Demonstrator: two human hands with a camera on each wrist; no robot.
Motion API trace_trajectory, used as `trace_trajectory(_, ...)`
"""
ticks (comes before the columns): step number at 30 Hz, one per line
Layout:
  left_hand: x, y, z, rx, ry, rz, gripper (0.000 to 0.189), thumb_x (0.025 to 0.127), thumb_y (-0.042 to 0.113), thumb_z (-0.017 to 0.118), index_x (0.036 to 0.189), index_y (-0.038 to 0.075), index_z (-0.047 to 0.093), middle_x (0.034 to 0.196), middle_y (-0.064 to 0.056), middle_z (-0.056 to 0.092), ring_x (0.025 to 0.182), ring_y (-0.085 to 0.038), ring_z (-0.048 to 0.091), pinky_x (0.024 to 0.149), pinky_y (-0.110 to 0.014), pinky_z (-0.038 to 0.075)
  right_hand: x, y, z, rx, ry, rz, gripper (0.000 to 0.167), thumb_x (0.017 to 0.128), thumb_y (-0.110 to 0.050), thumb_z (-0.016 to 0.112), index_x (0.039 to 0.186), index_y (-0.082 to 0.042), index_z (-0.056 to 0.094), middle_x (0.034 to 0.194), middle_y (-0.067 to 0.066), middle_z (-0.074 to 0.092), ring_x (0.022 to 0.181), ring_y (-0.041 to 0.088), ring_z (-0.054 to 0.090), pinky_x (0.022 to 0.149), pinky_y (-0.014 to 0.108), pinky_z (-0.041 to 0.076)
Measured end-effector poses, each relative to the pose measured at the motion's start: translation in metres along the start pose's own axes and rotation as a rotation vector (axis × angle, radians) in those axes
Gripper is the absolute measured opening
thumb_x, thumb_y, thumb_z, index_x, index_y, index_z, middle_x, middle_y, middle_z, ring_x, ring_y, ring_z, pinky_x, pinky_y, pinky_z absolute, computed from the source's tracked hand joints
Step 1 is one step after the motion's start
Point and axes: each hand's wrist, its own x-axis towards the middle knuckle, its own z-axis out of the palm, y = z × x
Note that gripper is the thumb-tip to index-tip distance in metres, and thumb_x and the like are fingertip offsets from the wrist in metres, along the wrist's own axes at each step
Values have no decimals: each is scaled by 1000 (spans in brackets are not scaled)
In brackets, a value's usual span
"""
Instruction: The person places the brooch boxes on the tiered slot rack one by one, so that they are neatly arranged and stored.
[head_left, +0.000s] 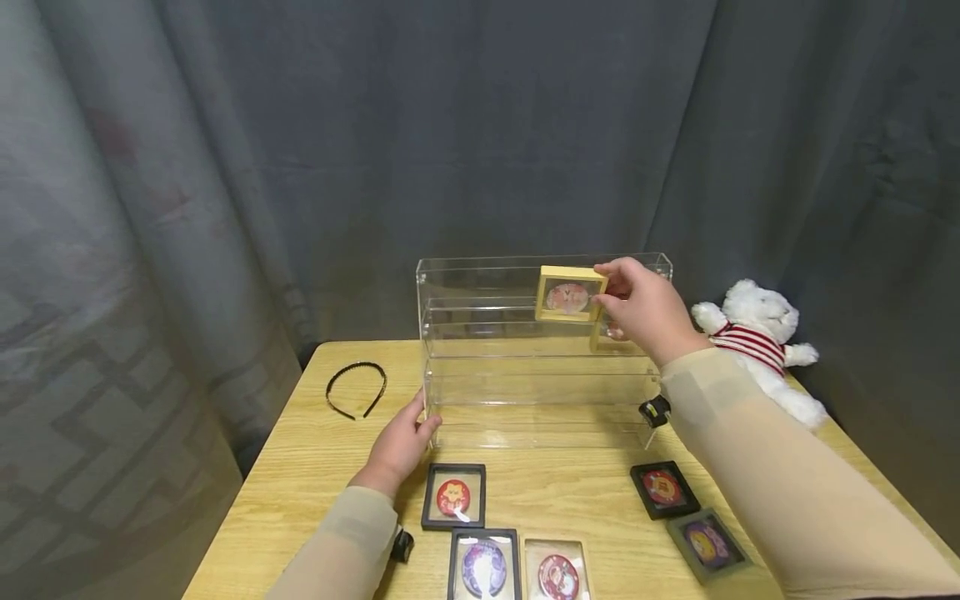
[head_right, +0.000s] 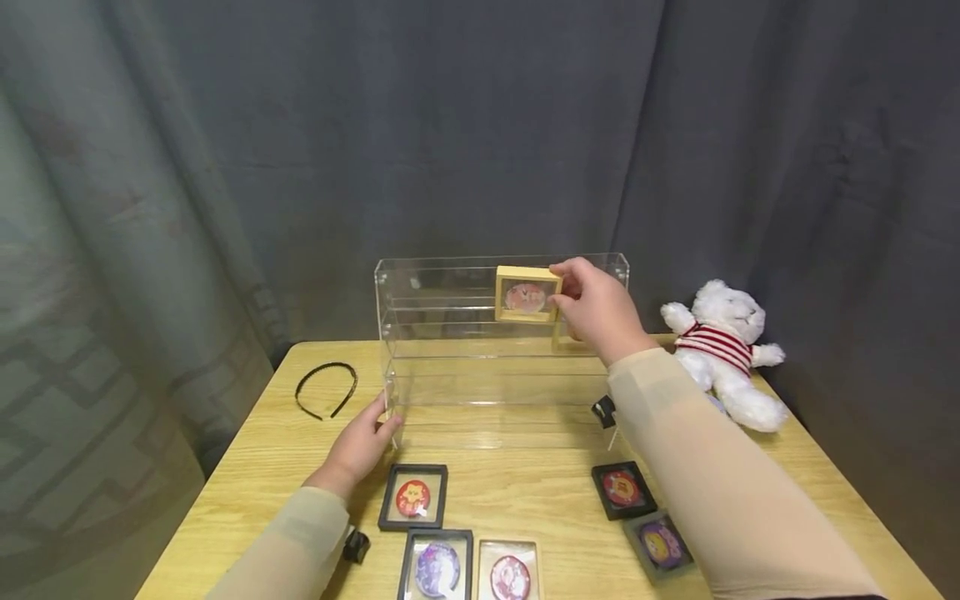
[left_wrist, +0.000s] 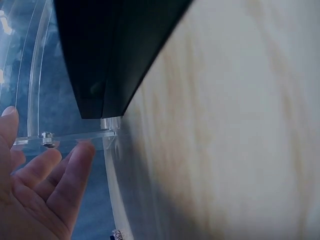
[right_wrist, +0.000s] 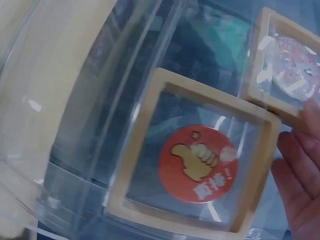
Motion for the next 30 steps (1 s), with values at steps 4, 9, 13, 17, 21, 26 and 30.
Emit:
trace_trajectory(4, 1, 0, 2, -9, -3, 3, 64, 102, 38, 56, 158, 30, 27, 150, -9, 45, 117, -35, 59, 98, -58, 45, -2, 6, 3, -3, 23, -1, 27, 97, -15, 68, 123, -15, 65, 116, 4, 63, 86, 24, 66, 59, 37, 58)
trace_trajectory(9, 1, 0, 2, -11, 1, 0, 64, 102, 36, 57, 158, 30, 27, 150, -9, 46, 118, -35, 58, 99, -58, 44, -2, 14, 9, -136, 48, -85, 21, 95, -16, 69, 116, -14, 72, 109, 3, 66, 94, 21, 63, 72, 40, 56)
trace_trajectory(13, 1, 0, 1, -4, 5, -2, 64, 102, 35, 57, 158, 30, 27, 150, -9, 46, 116, -34, 60, 98, -57, 45, -1, 19, 16, -257, 79, -167, 20, 92, -15, 73, 112, -12, 75, 106, 5, 69, 99, 25, 60, 87, 46, 48)
trace_trajectory(17, 1, -1, 1, -1, 6, 1, 64, 102, 36, 57, 159, 30, 26, 151, -9, 45, 115, -33, 60, 96, -56, 46, -1, 22, 20, -361, 101, -227, 19, 89, -15, 75, 107, -11, 77, 108, 7, 69, 108, 30, 56, 97, 53, 38)
trace_trajectory(21, 0, 0, 1, 3, 6, 4, 65, 102, 38, 56, 159, 29, 26, 151, -9, 44, 115, -33, 60, 97, -56, 46, -2, 23, 21, -390, 106, -237, 18, 89, -17, 74, 106, -11, 77, 110, 7, 67, 111, 32, 53, 98, 55, 34)
trace_trajectory(26, 0, 1, 0, 2, 8, -4, 65, 102, 38, 56, 159, 29, 25, 152, -9, 43, 119, -35, 57, 100, -58, 43, -10, 14, 20, -352, 132, -278, 27, 88, -20, 77, 114, -13, 75, 117, 6, 63, 113, 31, 51, 97, 54, 34)
trace_trajectory(30, -1, 1, 0, 2, 11, 1, 65, 102, 39, 56, 159, 30, 26, 151, -9, 43, 116, -35, 59, 99, -57, 44, -27, 2, 23, -245, 91, -321, 31, 90, -26, 76, 119, -14, 72, 118, 3, 63, 100, 25, 56, 86, 46, 45)
